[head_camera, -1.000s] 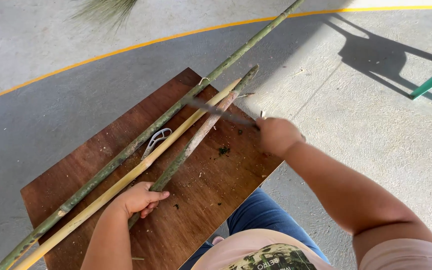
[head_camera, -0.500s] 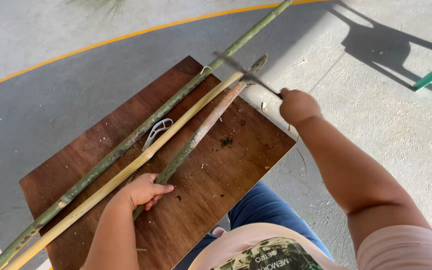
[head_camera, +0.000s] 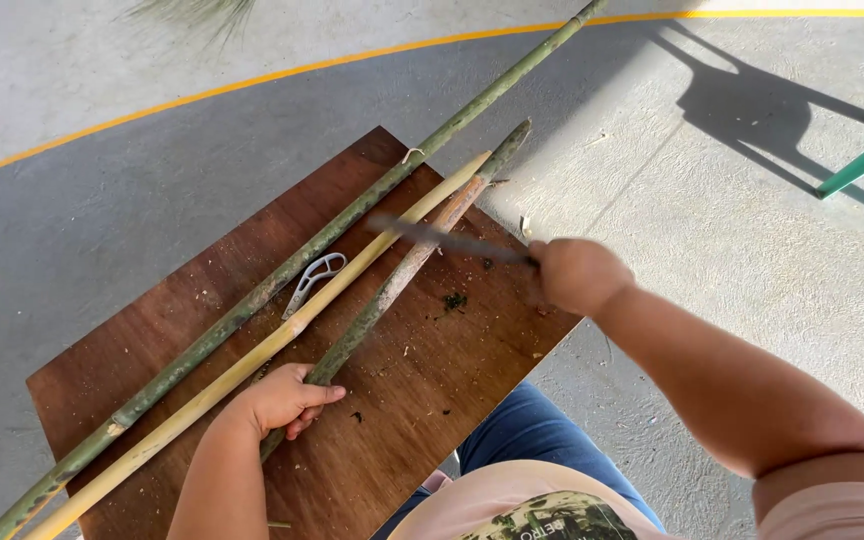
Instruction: Shaving and smoothing bamboo poles using a machete on a wooden surface.
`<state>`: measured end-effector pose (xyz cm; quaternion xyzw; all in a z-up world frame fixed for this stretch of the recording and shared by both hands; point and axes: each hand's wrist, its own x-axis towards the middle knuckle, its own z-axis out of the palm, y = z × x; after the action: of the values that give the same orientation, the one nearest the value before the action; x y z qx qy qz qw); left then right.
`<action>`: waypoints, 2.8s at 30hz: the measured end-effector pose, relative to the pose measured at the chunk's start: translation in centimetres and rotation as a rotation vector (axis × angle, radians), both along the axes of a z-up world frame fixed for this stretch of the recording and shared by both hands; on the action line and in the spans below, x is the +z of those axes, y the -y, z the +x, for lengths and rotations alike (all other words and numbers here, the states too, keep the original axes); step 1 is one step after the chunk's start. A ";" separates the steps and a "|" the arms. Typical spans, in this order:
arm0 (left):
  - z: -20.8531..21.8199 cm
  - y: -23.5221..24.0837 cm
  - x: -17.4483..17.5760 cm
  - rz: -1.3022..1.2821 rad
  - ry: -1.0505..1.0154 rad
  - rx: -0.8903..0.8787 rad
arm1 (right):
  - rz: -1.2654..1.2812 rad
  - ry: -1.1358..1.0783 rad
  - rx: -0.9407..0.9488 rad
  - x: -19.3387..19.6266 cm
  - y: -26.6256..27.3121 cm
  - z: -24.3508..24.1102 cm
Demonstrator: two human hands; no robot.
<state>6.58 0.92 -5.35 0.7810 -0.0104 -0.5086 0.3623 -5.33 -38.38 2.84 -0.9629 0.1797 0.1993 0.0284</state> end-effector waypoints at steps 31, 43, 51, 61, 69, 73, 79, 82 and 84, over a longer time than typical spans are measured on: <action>3.0 -2.8 -1.8 -0.186 -0.279 0.050 | 0.060 0.087 0.037 -2.2 -1.1 2.8; 2.5 -2.8 -1.8 -0.247 -0.311 0.078 | 0.126 0.136 -0.257 -1.3 1.0 5.4; 2.3 -2.8 -2.2 -0.242 -0.278 -0.009 | 0.090 0.120 -0.157 -3.2 0.4 4.9; 2.1 -2.5 -2.5 -0.146 -0.261 0.034 | 0.053 0.112 -0.125 -3.3 1.1 5.0; 2.0 -2.4 -3.0 -0.158 -0.238 0.017 | -0.010 0.015 -0.117 -1.1 -3.5 3.5; 1.7 -2.3 -2.2 -0.167 -0.134 -0.048 | 0.002 0.235 -0.061 -3.5 2.1 5.2; 2.0 -1.9 -1.1 -0.182 -0.172 -0.031 | -0.010 0.029 0.120 -4.2 -4.5 2.2; 1.7 -2.7 -1.5 -0.108 -0.193 0.025 | 0.031 0.033 0.178 -4.2 -4.0 2.4; 2.8 -2.7 -2.0 -0.241 -0.232 -0.047 | 0.128 0.118 -0.196 -1.8 -1.9 4.3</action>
<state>9.35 3.65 -7.33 0.6675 -0.0479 -0.5987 0.4401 -1.02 -36.52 1.09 -0.9470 0.2580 0.1493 0.1197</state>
